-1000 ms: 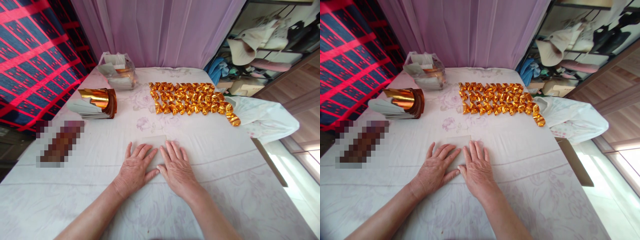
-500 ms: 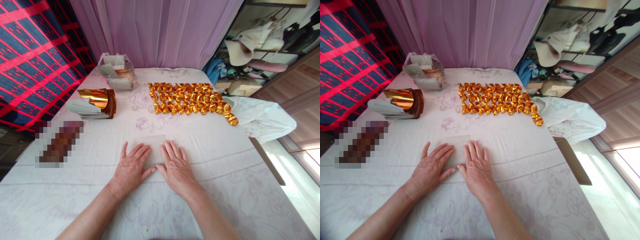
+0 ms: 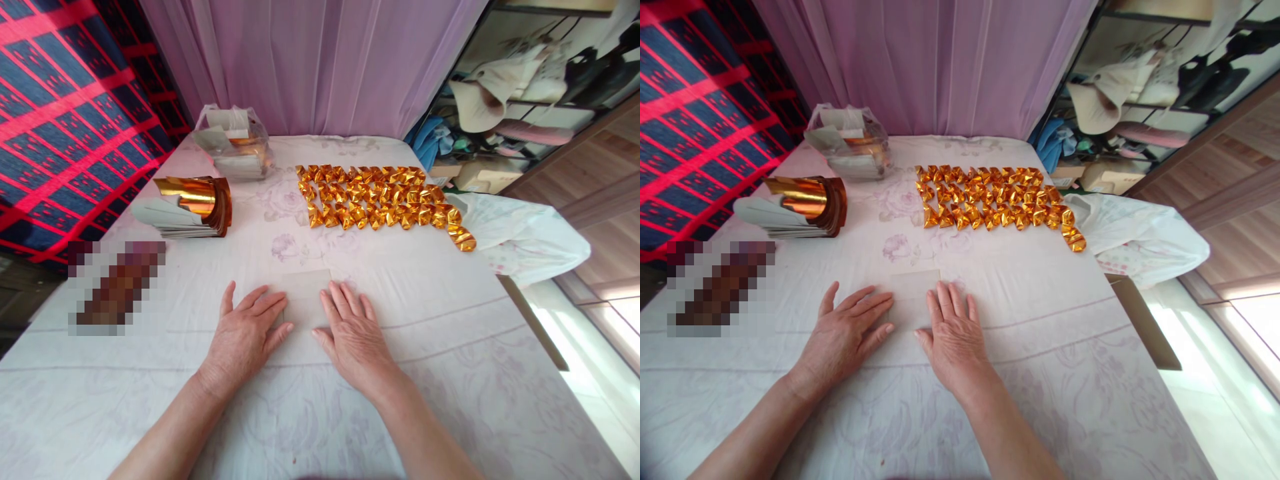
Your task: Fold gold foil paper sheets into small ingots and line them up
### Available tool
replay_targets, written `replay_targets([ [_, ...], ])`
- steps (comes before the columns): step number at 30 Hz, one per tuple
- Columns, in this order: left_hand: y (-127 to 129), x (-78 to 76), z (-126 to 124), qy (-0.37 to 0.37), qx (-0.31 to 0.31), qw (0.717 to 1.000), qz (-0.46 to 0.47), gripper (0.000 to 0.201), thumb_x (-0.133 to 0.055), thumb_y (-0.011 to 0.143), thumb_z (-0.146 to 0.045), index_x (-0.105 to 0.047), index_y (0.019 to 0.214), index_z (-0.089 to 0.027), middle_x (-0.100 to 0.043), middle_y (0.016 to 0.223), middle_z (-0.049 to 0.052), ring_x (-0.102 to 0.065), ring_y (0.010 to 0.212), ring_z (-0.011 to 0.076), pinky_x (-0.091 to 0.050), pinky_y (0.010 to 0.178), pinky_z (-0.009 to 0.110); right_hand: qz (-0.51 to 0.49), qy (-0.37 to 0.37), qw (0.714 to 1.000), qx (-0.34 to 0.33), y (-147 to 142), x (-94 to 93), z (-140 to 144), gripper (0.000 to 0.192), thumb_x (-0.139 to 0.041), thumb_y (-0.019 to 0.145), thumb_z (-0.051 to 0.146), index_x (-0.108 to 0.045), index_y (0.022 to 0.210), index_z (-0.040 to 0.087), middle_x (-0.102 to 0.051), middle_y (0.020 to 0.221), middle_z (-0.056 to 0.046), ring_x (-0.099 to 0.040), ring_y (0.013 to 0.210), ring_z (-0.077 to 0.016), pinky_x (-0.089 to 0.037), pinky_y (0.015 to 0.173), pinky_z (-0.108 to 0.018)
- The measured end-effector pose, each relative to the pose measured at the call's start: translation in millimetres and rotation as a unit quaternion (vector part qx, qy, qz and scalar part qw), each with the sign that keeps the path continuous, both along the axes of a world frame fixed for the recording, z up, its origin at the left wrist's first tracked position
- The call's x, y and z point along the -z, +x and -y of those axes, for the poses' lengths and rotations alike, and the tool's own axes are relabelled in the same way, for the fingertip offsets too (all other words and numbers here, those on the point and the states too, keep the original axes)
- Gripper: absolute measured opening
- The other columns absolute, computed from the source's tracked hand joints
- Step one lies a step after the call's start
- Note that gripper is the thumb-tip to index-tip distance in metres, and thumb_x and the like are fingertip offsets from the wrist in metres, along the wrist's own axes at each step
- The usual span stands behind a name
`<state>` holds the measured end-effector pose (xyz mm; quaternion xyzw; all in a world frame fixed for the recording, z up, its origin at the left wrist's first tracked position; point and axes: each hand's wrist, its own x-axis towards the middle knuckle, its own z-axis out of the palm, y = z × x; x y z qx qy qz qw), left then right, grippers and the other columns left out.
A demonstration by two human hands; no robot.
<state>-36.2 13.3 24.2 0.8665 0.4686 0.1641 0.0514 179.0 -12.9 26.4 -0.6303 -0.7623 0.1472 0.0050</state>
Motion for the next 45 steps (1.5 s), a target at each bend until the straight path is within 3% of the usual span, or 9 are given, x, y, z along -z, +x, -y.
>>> replay_targets([
  [8, 1.7, 1.3, -1.4, 0.01, 0.013, 1.0, 0.014, 0.036, -0.047, 0.098, -0.044, -0.068, 0.116, -0.021, -0.068, 0.127, 0.005, -0.057, 0.124, 0.0316, -0.008, 0.117, 0.059, -0.002, 0.053, 0.998, -0.014, 0.1, 7.5, 0.7, 0.06, -0.05, 0.096, 0.036, -0.036, 0.151, 0.017, -0.022, 0.161, -0.013, -0.019, 0.149, -0.0337, -0.017, 0.117, -0.064],
  [16, 2.7, 3.4, -1.5, 0.013, 0.02, 1.0, 0.016, 0.034, -0.045, 0.099, -0.038, -0.068, 0.116, -0.019, -0.069, 0.125, 0.006, -0.057, 0.123, 0.0319, -0.01, 0.118, 0.059, -0.044, 0.074, 0.991, -0.099, -10.5, 15.6, 1.7, 0.053, -0.042, 0.1, 0.035, -0.037, 0.151, 0.018, -0.031, 0.159, -0.009, -0.023, 0.148, -0.0268, -0.014, 0.12, -0.06],
  [22, 2.4, 3.3, -1.5, 0.012, 0.017, 1.0, 0.012, 0.031, -0.048, 0.098, -0.033, -0.068, 0.116, -0.019, -0.07, 0.124, 0.006, -0.058, 0.122, 0.0326, -0.014, 0.116, 0.062, -0.041, 0.063, 0.994, -0.076, -13.8, 14.8, 2.4, 0.056, -0.042, 0.1, 0.037, -0.035, 0.151, 0.014, -0.029, 0.159, -0.01, -0.024, 0.148, -0.0269, -0.014, 0.121, -0.059],
  [33, 1.7, 3.3, -2.4, 0.002, 0.011, 1.0, 0.013, 0.029, -0.055, 0.094, -0.034, -0.069, 0.116, -0.021, -0.07, 0.124, 0.006, -0.058, 0.122, 0.0327, -0.012, 0.116, 0.064, 0.017, -0.007, 1.0, 0.01, -6.9, -3.3, -0.4, 0.061, -0.048, 0.095, 0.033, -0.036, 0.15, 0.009, -0.026, 0.159, -0.015, -0.025, 0.148, -0.0308, -0.018, 0.118, -0.063],
  [45, 0.4, 5.8, -2.1, 0.002, 0.013, 1.0, 0.017, 0.038, -0.061, 0.091, -0.043, -0.065, 0.122, -0.021, -0.069, 0.125, 0.008, -0.059, 0.121, 0.0325, -0.01, 0.117, 0.064, 0.002, 0.012, 1.0, 0.009, 5.7, -3.9, -2.1, 0.063, -0.052, 0.092, 0.037, -0.041, 0.147, 0.009, -0.032, 0.157, -0.019, -0.028, 0.146, -0.0347, -0.026, 0.113, -0.065],
])
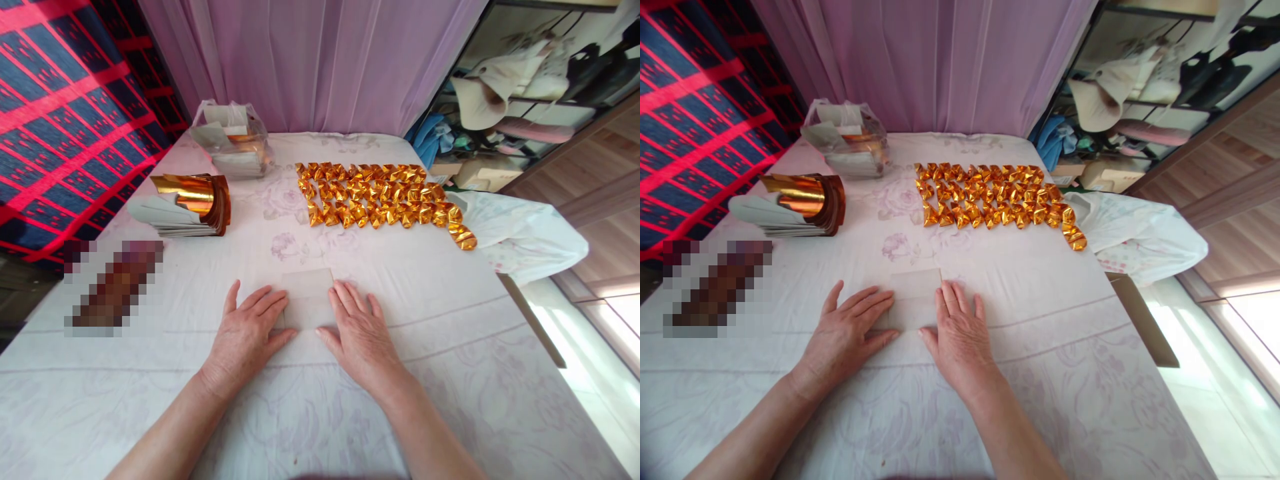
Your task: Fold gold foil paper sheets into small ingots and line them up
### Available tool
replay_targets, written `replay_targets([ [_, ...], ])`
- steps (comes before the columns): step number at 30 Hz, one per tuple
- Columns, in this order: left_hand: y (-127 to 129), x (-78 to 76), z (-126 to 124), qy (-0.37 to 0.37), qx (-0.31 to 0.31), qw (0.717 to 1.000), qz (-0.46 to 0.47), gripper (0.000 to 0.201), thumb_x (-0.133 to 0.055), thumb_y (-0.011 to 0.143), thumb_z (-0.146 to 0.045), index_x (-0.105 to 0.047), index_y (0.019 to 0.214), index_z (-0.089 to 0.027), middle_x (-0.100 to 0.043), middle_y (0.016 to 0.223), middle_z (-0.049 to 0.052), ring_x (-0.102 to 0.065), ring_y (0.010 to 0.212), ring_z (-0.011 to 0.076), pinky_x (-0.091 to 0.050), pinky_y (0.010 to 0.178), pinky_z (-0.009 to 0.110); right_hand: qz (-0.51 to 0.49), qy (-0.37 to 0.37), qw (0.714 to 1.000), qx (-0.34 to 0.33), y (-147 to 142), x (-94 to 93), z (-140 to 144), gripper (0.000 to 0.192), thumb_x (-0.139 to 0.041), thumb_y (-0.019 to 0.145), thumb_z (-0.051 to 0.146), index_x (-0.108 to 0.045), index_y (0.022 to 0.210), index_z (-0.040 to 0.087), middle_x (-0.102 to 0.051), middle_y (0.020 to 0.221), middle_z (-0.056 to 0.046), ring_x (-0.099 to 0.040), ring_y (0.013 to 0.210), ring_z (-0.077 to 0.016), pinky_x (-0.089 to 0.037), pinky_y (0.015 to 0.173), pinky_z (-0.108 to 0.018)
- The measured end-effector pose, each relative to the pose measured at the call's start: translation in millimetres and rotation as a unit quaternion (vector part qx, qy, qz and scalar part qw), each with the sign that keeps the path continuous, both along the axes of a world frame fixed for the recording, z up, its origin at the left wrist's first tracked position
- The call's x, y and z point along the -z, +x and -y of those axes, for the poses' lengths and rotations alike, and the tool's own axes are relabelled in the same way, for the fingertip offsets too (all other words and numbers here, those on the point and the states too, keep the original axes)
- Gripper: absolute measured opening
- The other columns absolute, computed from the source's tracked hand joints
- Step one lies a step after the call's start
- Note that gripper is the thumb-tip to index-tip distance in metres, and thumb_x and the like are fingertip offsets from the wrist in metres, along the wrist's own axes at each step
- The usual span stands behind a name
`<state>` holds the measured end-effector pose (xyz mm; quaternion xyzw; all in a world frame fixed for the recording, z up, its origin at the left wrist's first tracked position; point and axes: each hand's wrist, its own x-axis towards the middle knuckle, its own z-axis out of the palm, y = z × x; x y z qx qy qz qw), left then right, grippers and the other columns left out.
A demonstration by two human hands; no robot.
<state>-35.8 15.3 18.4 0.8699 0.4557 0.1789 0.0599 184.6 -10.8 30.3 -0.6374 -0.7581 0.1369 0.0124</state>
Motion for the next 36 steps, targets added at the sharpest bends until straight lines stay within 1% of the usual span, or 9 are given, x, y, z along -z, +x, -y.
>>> replay_targets([
  [5, 4.1, 1.9, 1.8, 0.006, 0.0, 1.0, 0.01, 0.035, -0.058, 0.093, -0.041, -0.066, 0.121, -0.021, -0.068, 0.126, 0.008, -0.06, 0.121, 0.0312, -0.01, 0.118, 0.063, -0.002, 0.002, 1.0, 0.006, -1.6, 0.3, 0.7, 0.062, -0.052, 0.093, 0.036, -0.042, 0.147, 0.008, -0.032, 0.157, -0.019, -0.028, 0.146, -0.0349, -0.026, 0.113, -0.064],
  [11, 9.7, 5.3, 3.0, 0.001, 0.047, 0.999, 0.018, 0.037, -0.053, 0.096, -0.044, -0.064, 0.124, -0.024, -0.065, 0.132, 0.006, -0.057, 0.125, 0.0284, -0.007, 0.119, 0.059, -0.001, 0.005, 1.0, 0.008, -2.5, 0.9, 0.8, 0.062, -0.055, 0.092, 0.035, -0.042, 0.146, 0.009, -0.033, 0.157, -0.019, -0.028, 0.146, -0.035, -0.026, 0.113, -0.063],
  [16, 10.6, 7.5, 3.2, -0.008, 0.051, 0.999, 0.014, 0.04, -0.05, 0.097, -0.048, -0.063, 0.126, -0.025, -0.064, 0.134, 0.007, -0.056, 0.126, 0.0288, -0.008, 0.119, 0.059, -0.009, 0.038, 0.999, 0.005, 0.0, -0.7, 0.6, 0.054, -0.054, 0.092, 0.033, -0.049, 0.141, 0.011, -0.042, 0.152, -0.018, -0.035, 0.142, -0.0337, -0.032, 0.111, -0.057],
  [19, 10.5, 7.2, 3.4, -0.017, 0.047, 0.999, 0.011, 0.039, -0.051, 0.097, -0.048, -0.064, 0.126, -0.025, -0.063, 0.135, 0.007, -0.055, 0.127, 0.0292, -0.008, 0.119, 0.06, -0.014, 0.06, 0.998, 0.013, 3.3, -5.7, 0.1, 0.045, -0.054, 0.092, 0.032, -0.057, 0.133, 0.014, -0.053, 0.143, -0.016, -0.048, 0.131, -0.0319, -0.042, 0.102, -0.049],
  [23, 11.0, 6.8, 3.8, -0.02, 0.044, 0.999, 0.012, 0.038, -0.052, 0.096, -0.047, -0.064, 0.125, -0.025, -0.064, 0.134, 0.007, -0.055, 0.127, 0.0291, -0.009, 0.119, 0.061, -0.023, 0.07, 0.996, 0.058, 9.6, -8.9, -1.5, 0.039, -0.05, 0.093, 0.031, -0.059, 0.129, 0.017, -0.068, 0.115, -0.013, -0.064, 0.104, -0.027, -0.05, 0.085, -0.039],
  [25, 11.4, 6.9, 3.9, -0.019, 0.042, 0.999, 0.01, 0.038, -0.053, 0.096, -0.046, -0.065, 0.125, -0.026, -0.064, 0.133, 0.007, -0.055, 0.127, 0.029, -0.01, 0.119, 0.061, -0.037, 0.064, 0.994, 0.079, 12.3, -7.6, -2.1, 0.039, -0.049, 0.094, 0.032, -0.059, 0.128, 0.019, -0.071, 0.101, -0.01, -0.067, 0.089, -0.0232, -0.05, 0.076, -0.034],
  [28, 11.7, 7.1, 3.9, -0.017, 0.041, 0.999, 0.006, 0.037, -0.054, 0.095, -0.045, -0.064, 0.126, -0.026, -0.064, 0.133, 0.008, -0.055, 0.127, 0.0292, -0.011, 0.118, 0.061, -0.07, 0.051, 0.992, 0.092, 14.2, -4.6, -2.0, 0.037, -0.049, 0.093, 0.032, -0.06, 0.127, 0.021, -0.072, 0.09, -0.004, -0.067, 0.072, -0.0182, -0.048, 0.065, -0.03],
  [32, 11.6, 6.9, 3.7, -0.02, 0.041, 0.999, 0.004, 0.038, -0.055, 0.095, -0.046, -0.064, 0.126, -0.025, -0.064, 0.133, 0.007, -0.055, 0.127, 0.0294, -0.011, 0.119, 0.061, -0.117, 0.034, 0.988, 0.093, 14.4, -2.5, -1.7, 0.036, -0.051, 0.091, 0.032, -0.061, 0.124, 0.021, -0.073, 0.089, -0.002, -0.067, 0.07, -0.0165, -0.048, 0.064, -0.028],
  [36, 11.6, 5.8, 3.1, -0.025, 0.041, 0.999, 0.001, 0.042, -0.055, 0.094, -0.048, -0.061, 0.128, -0.024, -0.064, 0.133, 0.008, -0.055, 0.127, 0.0299, -0.009, 0.118, 0.061, -0.146, 0.056, 0.982, 0.105, 14.9, -1.1, -2.0, 0.037, -0.049, 0.091, 0.031, -0.062, 0.124, 0.019, -0.071, 0.105, -0.007, -0.067, 0.073, -0.0165, -0.051, 0.067, -0.029],
])
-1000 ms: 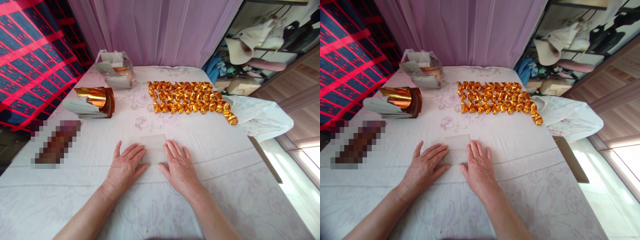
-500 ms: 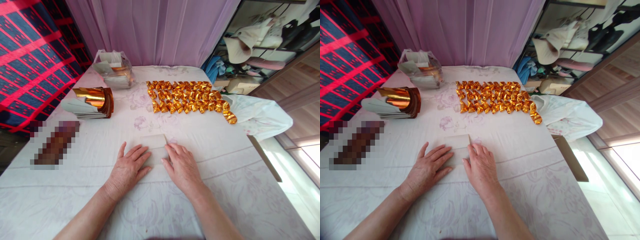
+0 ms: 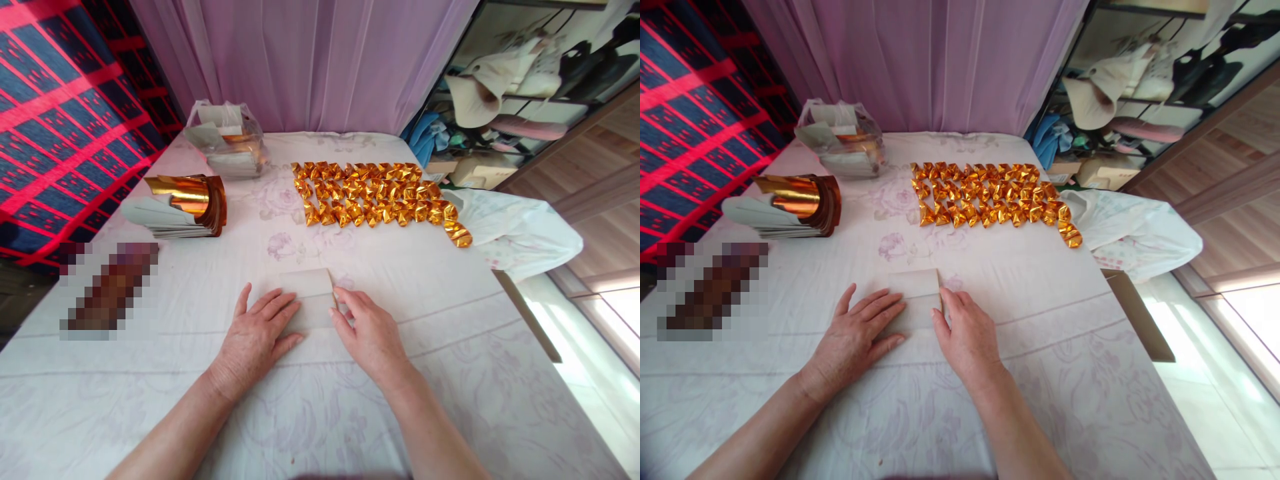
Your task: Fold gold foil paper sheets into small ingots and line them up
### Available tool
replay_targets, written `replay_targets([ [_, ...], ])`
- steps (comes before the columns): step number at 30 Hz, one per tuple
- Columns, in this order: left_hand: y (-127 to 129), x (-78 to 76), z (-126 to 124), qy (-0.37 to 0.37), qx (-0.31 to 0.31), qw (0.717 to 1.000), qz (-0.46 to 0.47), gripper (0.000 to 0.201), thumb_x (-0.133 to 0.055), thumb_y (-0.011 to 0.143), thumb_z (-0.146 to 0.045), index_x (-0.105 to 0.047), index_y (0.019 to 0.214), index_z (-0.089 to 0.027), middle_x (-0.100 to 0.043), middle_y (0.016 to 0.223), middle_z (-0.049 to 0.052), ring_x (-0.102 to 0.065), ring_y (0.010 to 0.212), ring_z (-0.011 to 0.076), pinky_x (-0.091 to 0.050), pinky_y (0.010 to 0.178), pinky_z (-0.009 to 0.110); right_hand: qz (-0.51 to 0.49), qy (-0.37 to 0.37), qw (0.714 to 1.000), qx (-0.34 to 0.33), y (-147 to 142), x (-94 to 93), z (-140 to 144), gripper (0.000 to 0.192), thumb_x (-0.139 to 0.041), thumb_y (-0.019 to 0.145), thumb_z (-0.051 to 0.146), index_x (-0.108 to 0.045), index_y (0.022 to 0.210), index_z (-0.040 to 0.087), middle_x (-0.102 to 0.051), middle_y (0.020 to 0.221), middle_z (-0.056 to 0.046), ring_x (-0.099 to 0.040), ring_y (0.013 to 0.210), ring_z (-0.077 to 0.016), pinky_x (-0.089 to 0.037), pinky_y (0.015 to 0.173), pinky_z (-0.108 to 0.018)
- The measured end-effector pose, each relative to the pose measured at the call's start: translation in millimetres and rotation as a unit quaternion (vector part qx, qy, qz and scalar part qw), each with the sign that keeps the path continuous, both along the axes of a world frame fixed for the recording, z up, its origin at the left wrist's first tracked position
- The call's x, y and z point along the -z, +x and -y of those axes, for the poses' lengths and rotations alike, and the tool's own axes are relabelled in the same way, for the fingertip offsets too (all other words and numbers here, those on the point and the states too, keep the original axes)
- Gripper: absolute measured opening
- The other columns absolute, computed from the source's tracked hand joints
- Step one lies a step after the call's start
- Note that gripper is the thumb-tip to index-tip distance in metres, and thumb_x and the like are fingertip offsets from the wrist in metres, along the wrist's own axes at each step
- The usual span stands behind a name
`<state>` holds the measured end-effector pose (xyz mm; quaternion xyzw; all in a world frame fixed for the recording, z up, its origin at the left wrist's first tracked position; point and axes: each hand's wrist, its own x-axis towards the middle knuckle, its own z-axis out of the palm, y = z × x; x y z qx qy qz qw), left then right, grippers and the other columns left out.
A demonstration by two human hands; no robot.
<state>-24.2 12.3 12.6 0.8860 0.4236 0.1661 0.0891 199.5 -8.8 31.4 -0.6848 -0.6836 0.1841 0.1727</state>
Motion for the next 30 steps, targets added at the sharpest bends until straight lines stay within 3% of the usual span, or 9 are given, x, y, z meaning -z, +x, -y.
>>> replay_targets([
  [10, 4.5, -1.7, -0.4, 0.02, -0.014, 1.0, -0.007, 0.045, -0.058, 0.092, -0.048, -0.062, 0.128, -0.02, -0.067, 0.127, 0.01, -0.058, 0.121, 0.0311, -0.013, 0.118, 0.061, -0.115, -0.006, 0.993, 0.02, 0.9, 6.4, -4.1, 0.039, -0.052, 0.087, 0.032, -0.062, 0.124, 0.021, -0.072, 0.104, -0.005, -0.062, 0.059, -0.0113, -0.052, 0.065, -0.028],
  [22, 7.7, -2.3, 0.2, 0.015, -0.024, 1.0, -0.012, 0.041, -0.059, 0.092, -0.043, -0.063, 0.126, -0.02, -0.067, 0.125, 0.01, -0.059, 0.119, 0.0318, -0.014, 0.117, 0.062, -0.243, -0.074, 0.966, 0.048, 4.0, 0.3, -6.1, 0.043, -0.052, 0.085, 0.039, -0.063, 0.121, 0.017, -0.071, 0.087, -0.003, -0.065, 0.067, -0.0141, -0.051, 0.064, -0.026],
  [30, 7.6, -2.6, 0.0, 0.007, -0.029, 0.999, -0.012, 0.04, -0.062, 0.091, -0.042, -0.063, 0.125, -0.02, -0.067, 0.125, 0.009, -0.058, 0.12, 0.0308, -0.015, 0.117, 0.061, -0.297, -0.122, 0.947, 0.01, 14.7, 8.0, -7.0, 0.041, -0.046, 0.087, 0.022, -0.062, 0.124, 0.017, -0.072, 0.093, -0.005, -0.066, 0.076, -0.0143, -0.052, 0.073, -0.028],
])
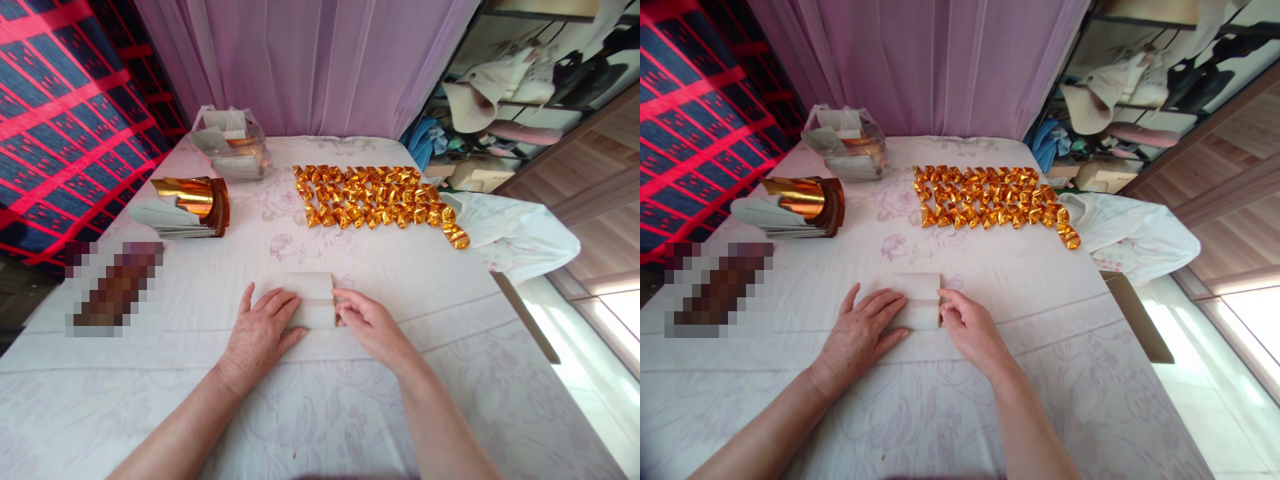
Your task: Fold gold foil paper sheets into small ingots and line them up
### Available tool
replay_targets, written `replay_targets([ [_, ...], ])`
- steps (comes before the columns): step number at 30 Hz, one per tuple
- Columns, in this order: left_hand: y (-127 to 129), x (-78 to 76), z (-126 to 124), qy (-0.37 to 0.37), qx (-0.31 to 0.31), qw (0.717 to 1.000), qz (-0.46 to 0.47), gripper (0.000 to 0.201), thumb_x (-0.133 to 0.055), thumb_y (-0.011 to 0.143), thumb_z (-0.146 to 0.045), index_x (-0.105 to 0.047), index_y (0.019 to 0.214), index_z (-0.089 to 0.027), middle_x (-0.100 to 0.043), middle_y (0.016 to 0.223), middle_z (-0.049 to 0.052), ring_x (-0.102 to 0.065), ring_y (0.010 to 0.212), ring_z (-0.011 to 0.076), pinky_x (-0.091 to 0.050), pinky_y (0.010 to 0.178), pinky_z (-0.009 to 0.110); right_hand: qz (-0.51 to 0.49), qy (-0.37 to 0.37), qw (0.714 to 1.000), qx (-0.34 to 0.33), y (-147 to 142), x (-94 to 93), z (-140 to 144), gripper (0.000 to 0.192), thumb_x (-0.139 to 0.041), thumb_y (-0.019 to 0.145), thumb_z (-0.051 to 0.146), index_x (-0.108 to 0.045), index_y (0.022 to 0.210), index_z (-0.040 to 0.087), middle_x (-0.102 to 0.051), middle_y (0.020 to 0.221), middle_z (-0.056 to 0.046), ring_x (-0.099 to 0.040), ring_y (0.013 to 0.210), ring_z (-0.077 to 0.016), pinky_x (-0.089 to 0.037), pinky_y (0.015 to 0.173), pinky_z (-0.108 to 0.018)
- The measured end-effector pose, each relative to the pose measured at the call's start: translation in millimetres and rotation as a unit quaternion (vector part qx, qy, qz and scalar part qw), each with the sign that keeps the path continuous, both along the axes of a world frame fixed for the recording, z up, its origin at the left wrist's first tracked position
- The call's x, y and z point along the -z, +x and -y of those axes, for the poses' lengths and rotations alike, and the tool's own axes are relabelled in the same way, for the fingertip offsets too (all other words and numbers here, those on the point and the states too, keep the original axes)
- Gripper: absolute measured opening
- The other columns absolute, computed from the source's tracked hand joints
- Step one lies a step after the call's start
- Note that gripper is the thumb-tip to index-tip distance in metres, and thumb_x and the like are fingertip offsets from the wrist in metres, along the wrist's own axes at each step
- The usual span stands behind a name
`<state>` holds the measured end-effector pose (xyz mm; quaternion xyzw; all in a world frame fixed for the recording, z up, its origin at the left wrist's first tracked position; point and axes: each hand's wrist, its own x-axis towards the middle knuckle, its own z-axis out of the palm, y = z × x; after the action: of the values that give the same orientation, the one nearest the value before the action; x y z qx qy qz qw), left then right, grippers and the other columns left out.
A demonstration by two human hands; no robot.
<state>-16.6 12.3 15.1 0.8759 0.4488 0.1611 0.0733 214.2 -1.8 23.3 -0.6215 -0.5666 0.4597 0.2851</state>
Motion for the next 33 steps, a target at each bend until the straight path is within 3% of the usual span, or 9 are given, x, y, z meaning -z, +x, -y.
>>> replay_targets([
  [6, -1.7, 1.9, -1.1, 0.002, 0.002, 1.0, -0.002, 0.044, -0.061, 0.09, -0.046, -0.062, 0.127, -0.022, -0.066, 0.126, 0.009, -0.058, 0.121, 0.0306, -0.017, 0.117, 0.061, -0.032, 0.019, 0.998, -0.043, 4.7, 3.9, 1.7, 0.042, -0.045, 0.084, 0.013, -0.067, 0.119, 0.022, -0.072, 0.097, -0.004, -0.065, 0.084, -0.0137, -0.051, 0.078, -0.027],
  [12, -2.3, 2.5, -1.5, 0.003, 0.009, 1.0, 0.0, 0.048, -0.063, 0.089, -0.047, -0.061, 0.128, -0.02, -0.066, 0.126, 0.011, -0.058, 0.12, 0.0325, -0.017, 0.115, 0.064, 0.009, 0.042, 0.996, -0.083, 5.6, -3.1, 1.7, 0.046, -0.047, 0.079, 0.007, -0.07, 0.115, 0.024, -0.067, 0.091, -0.001, -0.061, 0.08, -0.013, -0.049, 0.074, -0.026],
  [20, -3.8, 3.0, -1.3, -0.002, 0.016, 1.0, 0.0, 0.038, -0.057, 0.093, -0.033, -0.06, 0.129, -0.021, -0.065, 0.128, 0.01, -0.057, 0.121, 0.0307, -0.017, 0.116, 0.063, 0.105, 0.067, 0.985, -0.12, 1.7, -12.6, 1.4, 0.053, -0.059, 0.073, 0.002, -0.066, 0.122, 0.023, -0.065, 0.094, -0.001, -0.061, 0.083, -0.0141, -0.049, 0.079, -0.027],
  [33, -3.1, 2.8, -1.0, 0.007, 0.013, 1.0, 0.008, 0.036, -0.05, 0.098, -0.042, -0.062, 0.127, -0.024, -0.066, 0.126, 0.008, -0.057, 0.121, 0.0286, -0.018, 0.116, 0.061, 0.157, 0.108, 0.968, -0.163, 5.2, -11.9, 3.6, 0.046, -0.057, 0.084, 0.011, -0.061, 0.127, 0.024, -0.067, 0.103, -0.004, -0.063, 0.085, -0.0167, -0.052, 0.081, -0.032],
])
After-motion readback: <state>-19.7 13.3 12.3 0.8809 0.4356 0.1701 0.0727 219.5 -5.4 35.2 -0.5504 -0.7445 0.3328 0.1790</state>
